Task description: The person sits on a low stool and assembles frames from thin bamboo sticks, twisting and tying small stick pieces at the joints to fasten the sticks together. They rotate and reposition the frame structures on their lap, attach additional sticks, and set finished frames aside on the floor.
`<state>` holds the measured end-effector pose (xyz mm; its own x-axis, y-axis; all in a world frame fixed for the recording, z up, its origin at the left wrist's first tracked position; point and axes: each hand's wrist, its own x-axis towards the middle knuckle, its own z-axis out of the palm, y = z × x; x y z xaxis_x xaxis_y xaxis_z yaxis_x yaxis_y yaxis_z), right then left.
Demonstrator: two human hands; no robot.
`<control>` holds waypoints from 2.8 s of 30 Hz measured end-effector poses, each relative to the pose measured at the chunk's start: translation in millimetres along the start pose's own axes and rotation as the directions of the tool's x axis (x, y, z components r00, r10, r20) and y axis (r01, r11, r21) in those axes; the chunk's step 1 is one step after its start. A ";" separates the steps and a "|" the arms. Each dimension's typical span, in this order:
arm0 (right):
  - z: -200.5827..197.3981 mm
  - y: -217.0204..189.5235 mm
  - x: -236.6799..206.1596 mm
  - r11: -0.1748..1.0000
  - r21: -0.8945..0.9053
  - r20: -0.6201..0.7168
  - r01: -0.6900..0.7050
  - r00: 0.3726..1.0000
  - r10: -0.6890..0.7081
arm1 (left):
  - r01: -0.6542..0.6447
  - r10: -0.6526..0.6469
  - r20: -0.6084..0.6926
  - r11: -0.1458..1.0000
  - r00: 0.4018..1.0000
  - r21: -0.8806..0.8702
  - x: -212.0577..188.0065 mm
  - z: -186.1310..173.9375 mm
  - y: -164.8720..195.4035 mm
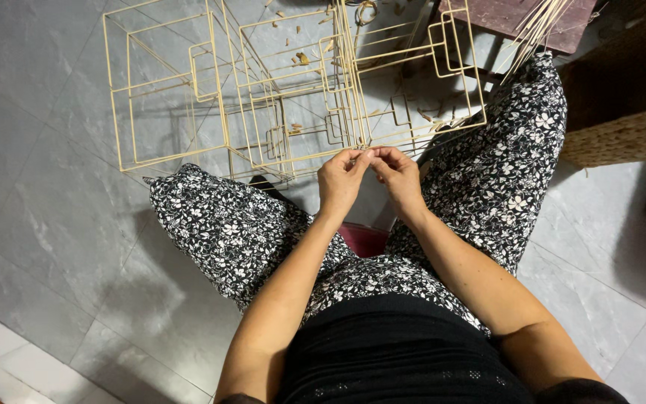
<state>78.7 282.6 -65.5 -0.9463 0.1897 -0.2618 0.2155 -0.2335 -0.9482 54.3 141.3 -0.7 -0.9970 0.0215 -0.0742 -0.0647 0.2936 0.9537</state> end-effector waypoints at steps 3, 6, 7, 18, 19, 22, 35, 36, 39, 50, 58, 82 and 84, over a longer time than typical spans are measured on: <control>-1.4 6.8 5.2 0.999 -0.026 0.021 0.033 0.999 -0.032 | 0.038 -0.038 -0.003 0.998 0.999 0.044 -1.1 1.3 7.1; -2.7 8.8 6.1 0.997 -0.047 0.034 0.057 0.998 -0.055 | 0.024 -0.017 -0.048 0.990 0.999 0.139 -3.7 5.1 10.5; -3.0 8.3 5.5 0.996 -0.060 0.033 0.061 0.998 -0.059 | 0.006 0.006 -0.068 0.985 0.998 0.170 -4.3 6.7 10.4; -4.8 -12.0 -2.9 0.994 -0.051 0.026 0.092 0.996 -0.091 | -0.038 0.052 -0.070 0.981 0.996 0.188 -1.0 7.5 -10.9; -6.1 -14.2 -3.8 0.997 -0.006 0.025 0.078 0.997 -0.078 | -0.027 0.038 -0.063 0.985 0.997 0.169 -0.9 6.5 -13.0; -10.3 -21.5 -9.4 1.000 -0.021 0.003 -0.021 1.000 0.021 | 0.002 0.005 -0.040 0.987 0.999 0.162 1.4 5.9 -19.4; 15.4 -43.1 -29.7 0.757 -0.555 0.010 0.344 0.913 -0.408 | 0.094 -0.052 0.146 0.949 0.988 -0.302 -3.2 10.1 -43.8; 15.9 -44.5 -30.4 0.722 -0.581 0.026 0.375 0.895 -0.444 | 0.081 -0.030 0.149 0.933 0.988 -0.349 -1.7 8.2 -42.1; 16.8 -43.1 -32.5 0.682 -0.618 0.049 0.391 0.885 -0.463 | 0.092 -0.046 0.151 0.943 0.988 -0.319 -0.9 3.1 -34.4; -1.4 -8.4 -11.1 0.999 0.039 -0.009 -0.032 0.999 0.033 | 0.020 -0.022 0.032 0.998 0.999 0.053 0.7 -1.9 -11.9; -3.8 -5.6 -10.5 0.925 0.160 0.110 -0.344 0.938 0.330 | -0.107 0.109 -0.010 0.985 0.994 0.133 -3.3 -2.1 -9.9; -8.7 -7.2 1.9 0.997 0.060 0.037 0.041 0.998 -0.044 | -0.314 0.329 0.017 0.882 0.944 0.351 -6.0 -12.0 6.1; -8.4 -7.4 1.8 0.995 0.104 0.031 0.015 0.999 -0.018 | -0.268 0.278 0.027 0.887 0.960 0.376 -4.1 -10.9 0.2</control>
<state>77.4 292.7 -60.5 -0.9570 0.1643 -0.2390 0.1755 -0.3281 -0.9282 57.9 130.9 3.0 -0.9741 0.1279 0.1864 0.2254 0.6142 0.7563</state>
